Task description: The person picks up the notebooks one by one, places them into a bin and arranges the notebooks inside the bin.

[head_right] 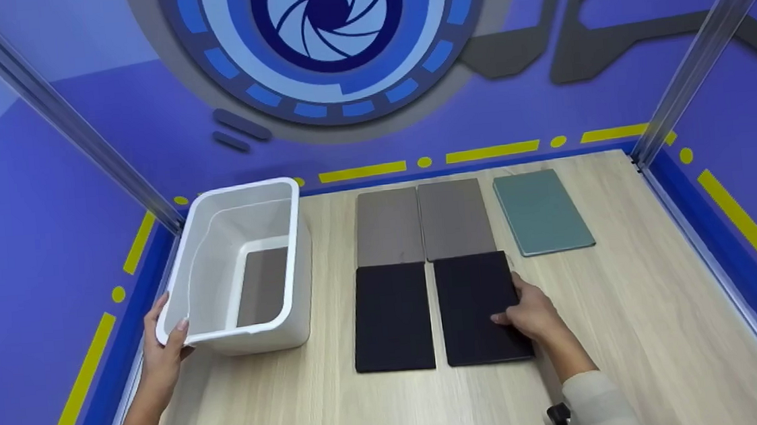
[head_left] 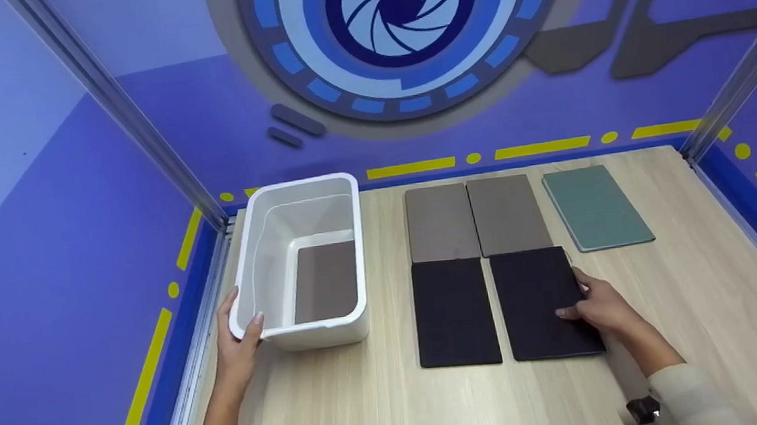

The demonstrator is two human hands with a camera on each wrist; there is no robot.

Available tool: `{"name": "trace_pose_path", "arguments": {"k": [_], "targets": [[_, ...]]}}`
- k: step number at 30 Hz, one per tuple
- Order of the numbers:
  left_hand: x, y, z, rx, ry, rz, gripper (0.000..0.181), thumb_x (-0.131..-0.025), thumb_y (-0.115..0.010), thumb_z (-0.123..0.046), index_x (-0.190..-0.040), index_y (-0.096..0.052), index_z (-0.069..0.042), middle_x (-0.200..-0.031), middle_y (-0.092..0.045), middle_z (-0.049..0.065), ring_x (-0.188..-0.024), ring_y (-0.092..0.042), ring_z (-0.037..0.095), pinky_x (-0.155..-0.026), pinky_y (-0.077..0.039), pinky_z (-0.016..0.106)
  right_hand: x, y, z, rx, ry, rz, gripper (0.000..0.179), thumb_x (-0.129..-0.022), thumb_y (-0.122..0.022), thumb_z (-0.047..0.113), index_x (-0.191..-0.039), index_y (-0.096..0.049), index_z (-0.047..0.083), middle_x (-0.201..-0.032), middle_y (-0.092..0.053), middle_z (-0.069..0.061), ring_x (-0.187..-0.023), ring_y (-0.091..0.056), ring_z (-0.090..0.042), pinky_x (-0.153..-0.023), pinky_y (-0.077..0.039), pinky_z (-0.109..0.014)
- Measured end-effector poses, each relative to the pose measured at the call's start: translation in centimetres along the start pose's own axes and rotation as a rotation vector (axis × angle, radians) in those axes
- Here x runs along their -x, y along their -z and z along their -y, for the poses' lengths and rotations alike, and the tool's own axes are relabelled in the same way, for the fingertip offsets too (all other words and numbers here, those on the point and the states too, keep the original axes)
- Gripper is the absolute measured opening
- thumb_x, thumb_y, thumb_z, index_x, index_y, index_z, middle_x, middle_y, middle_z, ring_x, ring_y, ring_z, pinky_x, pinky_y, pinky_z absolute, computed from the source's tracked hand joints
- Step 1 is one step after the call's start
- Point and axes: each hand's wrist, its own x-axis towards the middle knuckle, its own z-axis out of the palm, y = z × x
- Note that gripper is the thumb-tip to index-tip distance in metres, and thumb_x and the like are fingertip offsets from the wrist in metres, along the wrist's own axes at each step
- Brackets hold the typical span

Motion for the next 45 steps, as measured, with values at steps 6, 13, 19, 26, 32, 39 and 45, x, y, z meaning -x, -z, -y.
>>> {"name": "trace_pose_path", "arguments": {"k": [6, 13, 19, 26, 32, 39, 45], "targets": [[0.0, 0.0, 0.0, -0.007, -0.001, 0.007, 0.072, -0.11, -0.056, -0.021, -0.171, -0.017, -0.027, -0.173, -0.022, 0.012, -0.15, -0.036, 0.034, -0.094, -0.047, 0.011, 0.2, 0.3, 0.0, -0.027, 0.008, -0.012, 0.111, -0.09, -0.08, 0.008, -0.169, -0.002, -0.002, -0.147, -0.049, -0.045, -0.123, -0.067, -0.045, -0.105, -0.055, -0.052], [0.0, 0.0, -0.1, -0.012, 0.015, 0.009, 0.071, -0.111, -0.054, -0.023, -0.171, -0.016, -0.028, -0.168, -0.028, 0.014, -0.143, -0.041, 0.03, -0.093, -0.05, 0.014, 0.2, 0.9, -0.4, -0.067, 0.034, -0.001, 0.102, -0.091, -0.076, 0.006, -0.171, -0.012, 0.005, -0.146, -0.05, -0.042, -0.13, -0.062, -0.049, -0.107, -0.053, -0.05], [-0.1, -0.1, -0.1, 0.0, 0.005, 0.006, 0.071, -0.111, -0.054, -0.021, -0.171, -0.016, -0.027, -0.169, -0.027, 0.014, -0.143, -0.042, 0.031, -0.091, -0.052, 0.015, 0.2, 0.8, -1.5, -0.162, 0.032, 0.019, 0.088, -0.097, -0.069, 0.007, -0.171, -0.021, 0.014, -0.165, -0.031, -0.04, -0.156, -0.031, -0.056, -0.124, -0.034, -0.064], [0.1, 0.0, -0.1, -0.012, 0.011, 0.003, 0.071, -0.111, -0.054, -0.021, -0.171, -0.016, -0.028, -0.17, -0.027, 0.012, -0.144, -0.042, 0.032, -0.091, -0.051, 0.015, -0.2, 1.2, -1.5, -0.168, -0.006, 0.048, 0.089, -0.095, -0.068, 0.004, -0.17, -0.021, 0.014, -0.173, -0.012, -0.037, -0.161, -0.012, -0.058, -0.128, -0.021, -0.067], [0.2, 0.0, -0.1, -0.008, 0.015, 0.0, 0.071, -0.111, -0.054, -0.022, -0.171, -0.016, -0.028, -0.17, -0.027, 0.012, -0.144, -0.04, 0.031, -0.091, -0.051, 0.014, -0.3, 1.3, -1.3, -0.144, -0.007, 0.064, 0.089, -0.095, -0.068, 0.006, -0.17, -0.021, 0.014, -0.174, -0.007, -0.036, -0.161, -0.011, -0.057, -0.129, -0.023, -0.064], [0.2, -0.1, 0.0, -0.022, 0.006, -0.012, 0.07, -0.111, -0.054, -0.022, -0.171, -0.018, -0.027, -0.17, -0.027, 0.01, -0.145, -0.041, 0.03, -0.091, -0.05, 0.014, -0.5, 1.3, -1.2, -0.116, -0.005, 0.062, 0.089, -0.094, -0.071, 0.007, -0.17, -0.023, 0.013, -0.174, -0.009, -0.035, -0.161, -0.016, -0.055, -0.125, -0.031, -0.059], [0.1, -0.1, -0.1, 0.022, -0.007, 0.008, 0.07, -0.111, -0.053, -0.02, -0.171, -0.017, -0.024, -0.171, -0.025, 0.012, -0.147, -0.039, 0.034, -0.092, -0.051, 0.014, -0.3, 1.4, -1.4, -0.077, 0.034, 0.059, 0.086, -0.096, -0.069, 0.009, -0.17, -0.025, 0.012, -0.172, -0.014, -0.037, -0.131, -0.049, -0.044, -0.09, -0.05, -0.034]]}}
